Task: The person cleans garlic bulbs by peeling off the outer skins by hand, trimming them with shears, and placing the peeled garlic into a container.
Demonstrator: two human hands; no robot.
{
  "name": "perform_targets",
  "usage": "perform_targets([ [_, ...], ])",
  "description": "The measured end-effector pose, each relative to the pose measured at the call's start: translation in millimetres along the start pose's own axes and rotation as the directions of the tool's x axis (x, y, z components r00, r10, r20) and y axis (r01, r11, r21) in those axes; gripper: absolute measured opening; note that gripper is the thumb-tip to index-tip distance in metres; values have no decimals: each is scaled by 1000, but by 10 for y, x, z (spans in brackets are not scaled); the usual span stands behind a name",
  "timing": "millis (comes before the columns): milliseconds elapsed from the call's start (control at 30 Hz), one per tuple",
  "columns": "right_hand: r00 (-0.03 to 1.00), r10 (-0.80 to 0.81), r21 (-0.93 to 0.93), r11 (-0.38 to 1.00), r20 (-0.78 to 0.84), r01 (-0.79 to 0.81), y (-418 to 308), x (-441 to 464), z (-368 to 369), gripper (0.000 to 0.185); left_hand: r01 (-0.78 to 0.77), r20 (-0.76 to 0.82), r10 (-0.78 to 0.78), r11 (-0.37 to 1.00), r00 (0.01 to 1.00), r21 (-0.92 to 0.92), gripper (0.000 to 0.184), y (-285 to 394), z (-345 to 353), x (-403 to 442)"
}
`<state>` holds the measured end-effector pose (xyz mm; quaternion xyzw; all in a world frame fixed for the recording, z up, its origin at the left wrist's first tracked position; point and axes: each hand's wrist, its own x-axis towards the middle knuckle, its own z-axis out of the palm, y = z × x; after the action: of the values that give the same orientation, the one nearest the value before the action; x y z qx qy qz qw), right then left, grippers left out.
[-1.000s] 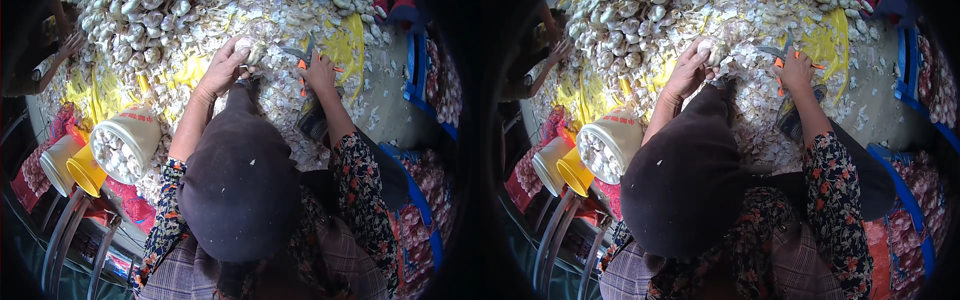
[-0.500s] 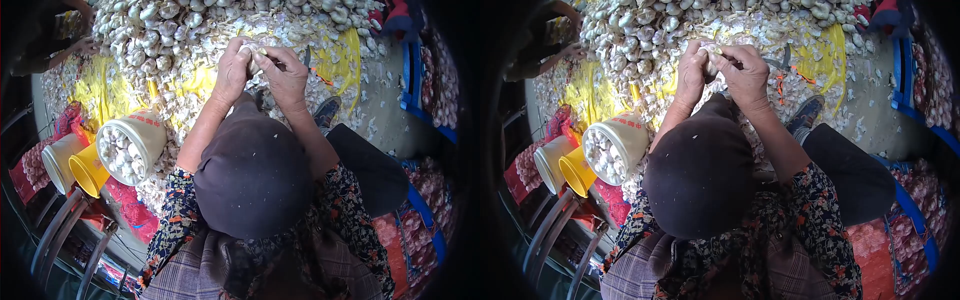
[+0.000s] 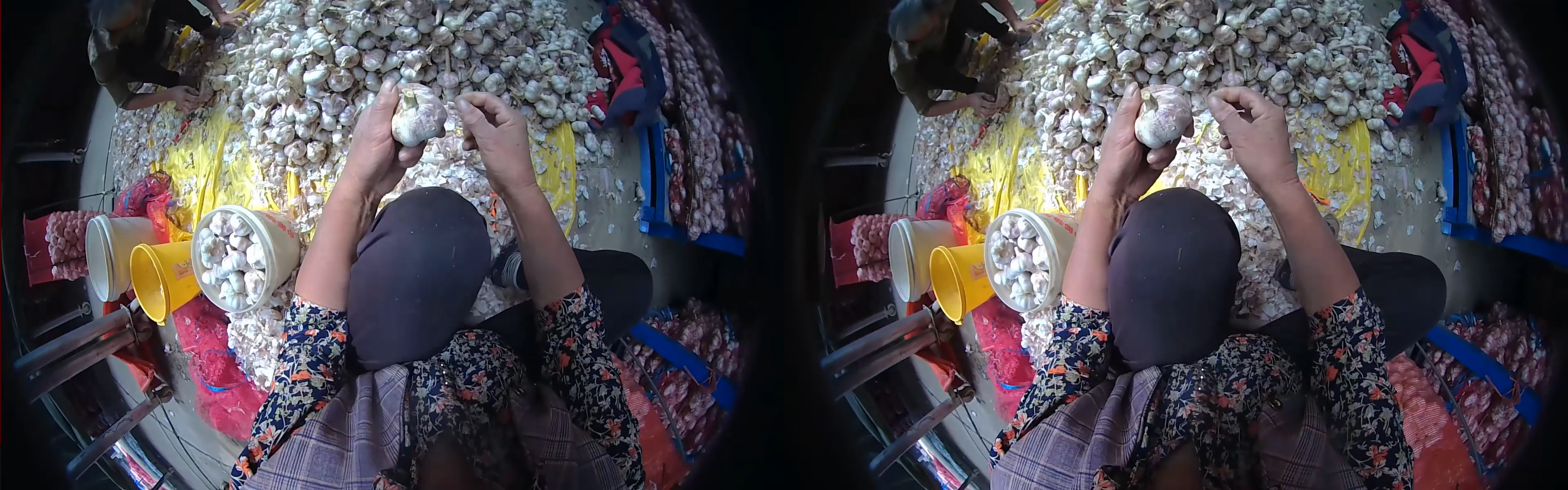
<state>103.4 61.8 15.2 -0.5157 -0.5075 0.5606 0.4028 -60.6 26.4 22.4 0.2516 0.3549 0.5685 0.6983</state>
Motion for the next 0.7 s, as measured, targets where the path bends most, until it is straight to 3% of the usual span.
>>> perform_targets([
  [67,972,-165,146,979,165,141,-286,-226,58,36,-38,63,30,989,998,140,51,144,105,-91],
  [100,930,-255,68,967,266,246,-398,-267,51,48,-45,76,31,981,997,188,50,207,150,-126],
  [133,925,-278,74,961,260,268,-444,-289,45,48,-62,91,44,978,995,200,50,265,215,-148],
  [200,838,-457,-21,875,299,484,-481,-321,72,49,-98,-44,119,940,992,328,51,407,336,-206],
  [267,814,-513,-21,842,273,539,-597,-420,66,53,-150,-27,171,922,985,356,49,471,426,-298],
  [367,764,-610,-176,745,211,643,-808,-644,84,52,-208,-36,251,866,967,454,44,531,617,-452],
  [400,691,-698,-248,647,187,721,-822,-677,111,47,-250,-19,284,873,959,419,42,530,710,-497],
  [467,610,-792,-196,593,32,781,-882,-822,167,35,-303,7,325,873,946,381,41,539,899,-611],
  [500,604,-797,-196,587,31,785,-904,-867,199,35,-334,28,360,831,932,445,41,571,1008,-713],
  [567,548,-818,-191,574,-175,796,-942,-923,266,25,-422,69,464,723,883,547,42,549,1098,-821],
  [600,545,-819,-184,572,-177,799,-977,-926,250,25,-424,69,468,717,881,553,42,573,1117,-866],
  [667,684,-710,-170,704,-164,690,-1037,-944,196,25,-240,-4,277,839,961,488,44,629,1121,-977],
  [700,782,-605,-14,792,-148,610,-1054,-932,176,30,-154,-22,183,882,983,446,47,624,1097,-969],
])
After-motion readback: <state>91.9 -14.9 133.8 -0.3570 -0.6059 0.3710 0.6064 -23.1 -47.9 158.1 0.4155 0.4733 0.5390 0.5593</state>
